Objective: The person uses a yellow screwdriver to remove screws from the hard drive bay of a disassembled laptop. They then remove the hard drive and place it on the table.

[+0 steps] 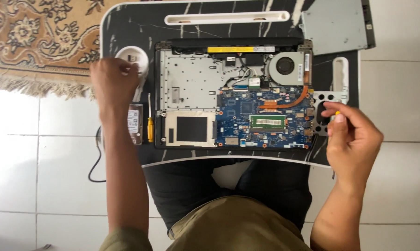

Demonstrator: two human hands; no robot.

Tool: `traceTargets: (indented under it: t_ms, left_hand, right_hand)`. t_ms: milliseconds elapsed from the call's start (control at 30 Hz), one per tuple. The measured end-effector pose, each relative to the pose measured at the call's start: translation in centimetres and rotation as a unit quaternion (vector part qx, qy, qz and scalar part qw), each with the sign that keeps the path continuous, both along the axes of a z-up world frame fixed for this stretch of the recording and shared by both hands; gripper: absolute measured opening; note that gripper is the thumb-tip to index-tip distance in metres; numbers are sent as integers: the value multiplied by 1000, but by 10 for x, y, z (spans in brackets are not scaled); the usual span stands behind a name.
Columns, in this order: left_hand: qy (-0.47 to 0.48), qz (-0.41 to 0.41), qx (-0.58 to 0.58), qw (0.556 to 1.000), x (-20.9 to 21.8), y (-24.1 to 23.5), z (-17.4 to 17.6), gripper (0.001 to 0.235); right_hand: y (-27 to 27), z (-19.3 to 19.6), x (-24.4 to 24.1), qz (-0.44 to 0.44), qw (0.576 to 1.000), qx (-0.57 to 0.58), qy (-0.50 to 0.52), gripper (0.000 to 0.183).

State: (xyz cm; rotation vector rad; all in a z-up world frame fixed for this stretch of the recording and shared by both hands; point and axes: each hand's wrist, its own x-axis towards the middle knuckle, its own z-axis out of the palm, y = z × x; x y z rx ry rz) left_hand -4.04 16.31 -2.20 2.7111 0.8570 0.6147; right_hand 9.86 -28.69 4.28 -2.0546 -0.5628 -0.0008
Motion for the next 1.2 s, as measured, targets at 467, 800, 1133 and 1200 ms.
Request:
traceTargets:
  t_ms: [467,800,1133,1200]
  left_hand:
    - [1,-175,-95,980,-36,-204,43,50]
    - [-102,-187,-132,968,-34,-206,39,42]
    - [-191,-159,-164,955,-38,-211,28,31]
    - [-204,-159,-157,953,-37,-211,25,31]
  right_hand:
    - [-25,-13,-36,2,978,-200,57,56]
    - [-23,-28,-44,-16,993,-115,-19,52]
    - [-28,-41,-41,-36,998,-59,10,44]
    - [-27,-42,-41,-38,998,-51,28,44]
